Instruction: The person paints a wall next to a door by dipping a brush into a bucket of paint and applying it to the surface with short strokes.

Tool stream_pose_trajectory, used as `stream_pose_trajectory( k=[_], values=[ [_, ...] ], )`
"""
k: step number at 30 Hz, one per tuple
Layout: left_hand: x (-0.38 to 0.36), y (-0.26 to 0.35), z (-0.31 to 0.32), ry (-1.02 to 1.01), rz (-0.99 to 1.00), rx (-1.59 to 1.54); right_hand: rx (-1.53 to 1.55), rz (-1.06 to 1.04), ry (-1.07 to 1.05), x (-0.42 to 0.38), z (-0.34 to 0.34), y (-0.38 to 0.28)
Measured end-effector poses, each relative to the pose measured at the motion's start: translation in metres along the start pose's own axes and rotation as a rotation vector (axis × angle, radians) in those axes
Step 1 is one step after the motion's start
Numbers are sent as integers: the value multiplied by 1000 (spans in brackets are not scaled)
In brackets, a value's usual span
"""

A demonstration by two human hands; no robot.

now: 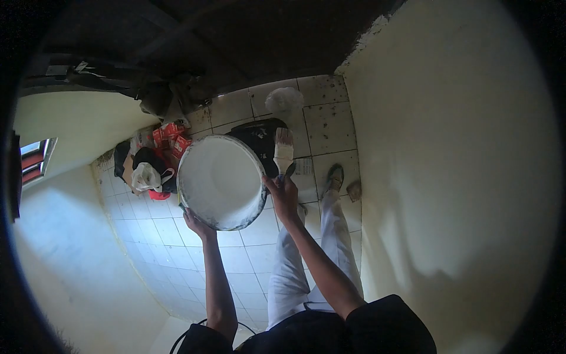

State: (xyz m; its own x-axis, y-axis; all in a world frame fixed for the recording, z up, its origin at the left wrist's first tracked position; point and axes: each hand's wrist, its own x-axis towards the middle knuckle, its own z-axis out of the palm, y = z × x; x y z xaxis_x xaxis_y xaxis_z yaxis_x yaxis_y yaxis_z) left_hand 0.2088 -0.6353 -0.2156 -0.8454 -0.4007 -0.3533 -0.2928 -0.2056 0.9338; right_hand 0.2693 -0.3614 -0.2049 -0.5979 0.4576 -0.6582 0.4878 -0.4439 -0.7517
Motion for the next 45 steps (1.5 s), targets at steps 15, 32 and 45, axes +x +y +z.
stream_pose_trajectory(
  k=[15, 32, 45],
  values=[
    [3, 3, 6, -12, 0, -14, 162, -59, -60, 3, -5, -3],
    [64, 40, -11, 159, 200, 186, 298, -31, -194, 1, -50, -60],
    [-12, 386, 237, -176, 494, -434, 237, -301, -311, -63, -96, -186]
  ],
)
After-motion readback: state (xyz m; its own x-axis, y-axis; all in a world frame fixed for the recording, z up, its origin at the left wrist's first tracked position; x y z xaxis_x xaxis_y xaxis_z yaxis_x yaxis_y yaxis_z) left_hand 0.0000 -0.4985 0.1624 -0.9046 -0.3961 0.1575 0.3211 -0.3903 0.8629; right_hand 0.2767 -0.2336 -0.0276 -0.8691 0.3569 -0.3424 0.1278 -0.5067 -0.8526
